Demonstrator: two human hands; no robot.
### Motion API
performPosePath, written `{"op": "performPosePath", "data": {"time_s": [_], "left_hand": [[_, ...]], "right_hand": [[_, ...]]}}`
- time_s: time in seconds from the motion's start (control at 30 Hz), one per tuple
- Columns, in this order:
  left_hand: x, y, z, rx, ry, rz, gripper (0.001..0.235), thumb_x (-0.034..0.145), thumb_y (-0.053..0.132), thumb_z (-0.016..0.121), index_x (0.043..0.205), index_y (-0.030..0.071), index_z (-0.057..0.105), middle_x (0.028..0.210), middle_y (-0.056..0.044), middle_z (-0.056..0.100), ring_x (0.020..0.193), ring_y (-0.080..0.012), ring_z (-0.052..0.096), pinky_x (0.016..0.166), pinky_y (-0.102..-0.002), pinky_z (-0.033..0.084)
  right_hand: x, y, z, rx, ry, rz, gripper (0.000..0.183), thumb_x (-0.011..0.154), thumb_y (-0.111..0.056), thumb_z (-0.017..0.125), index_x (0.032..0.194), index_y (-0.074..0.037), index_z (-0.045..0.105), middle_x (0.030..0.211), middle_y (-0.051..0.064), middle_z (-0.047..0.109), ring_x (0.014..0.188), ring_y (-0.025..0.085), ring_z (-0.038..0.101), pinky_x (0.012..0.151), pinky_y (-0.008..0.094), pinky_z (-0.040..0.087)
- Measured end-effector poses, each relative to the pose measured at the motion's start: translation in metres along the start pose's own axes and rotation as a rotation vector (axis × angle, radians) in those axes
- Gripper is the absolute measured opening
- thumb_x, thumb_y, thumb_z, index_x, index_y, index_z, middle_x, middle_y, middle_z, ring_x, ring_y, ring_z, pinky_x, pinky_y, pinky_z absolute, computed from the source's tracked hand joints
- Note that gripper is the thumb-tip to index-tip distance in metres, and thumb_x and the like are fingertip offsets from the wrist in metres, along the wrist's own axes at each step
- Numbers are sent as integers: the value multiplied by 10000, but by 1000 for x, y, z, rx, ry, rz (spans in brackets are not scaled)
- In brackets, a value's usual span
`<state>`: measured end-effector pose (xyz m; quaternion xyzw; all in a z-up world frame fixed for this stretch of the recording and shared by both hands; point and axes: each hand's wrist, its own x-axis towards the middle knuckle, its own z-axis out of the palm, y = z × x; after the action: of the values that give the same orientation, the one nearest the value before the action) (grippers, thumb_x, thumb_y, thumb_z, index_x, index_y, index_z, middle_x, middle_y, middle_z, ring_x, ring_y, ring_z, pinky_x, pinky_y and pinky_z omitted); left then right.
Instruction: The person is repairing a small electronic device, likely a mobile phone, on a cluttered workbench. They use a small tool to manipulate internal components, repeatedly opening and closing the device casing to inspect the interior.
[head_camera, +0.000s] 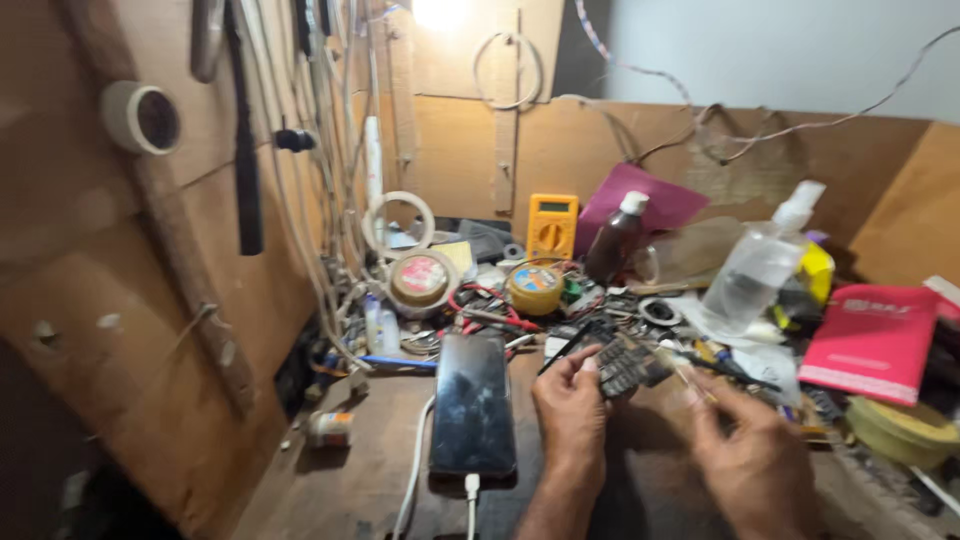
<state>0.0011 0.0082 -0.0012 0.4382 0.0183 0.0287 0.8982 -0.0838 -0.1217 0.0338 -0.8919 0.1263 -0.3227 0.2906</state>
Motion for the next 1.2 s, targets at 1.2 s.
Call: {"op": "performPosePath", "data": {"time_s": [1.2], "left_hand": [[-27, 37, 18, 203, -111, 199, 270, 951, 24, 670, 1217, -11, 700, 996, -146, 804, 874, -184, 770, 816, -291, 633]], "right_hand": [[1, 18, 20, 156, 65, 198, 239, 863, -320, 780, 1043, -164, 807, 649, 104, 699, 570, 177, 603, 585, 350, 500]]}}
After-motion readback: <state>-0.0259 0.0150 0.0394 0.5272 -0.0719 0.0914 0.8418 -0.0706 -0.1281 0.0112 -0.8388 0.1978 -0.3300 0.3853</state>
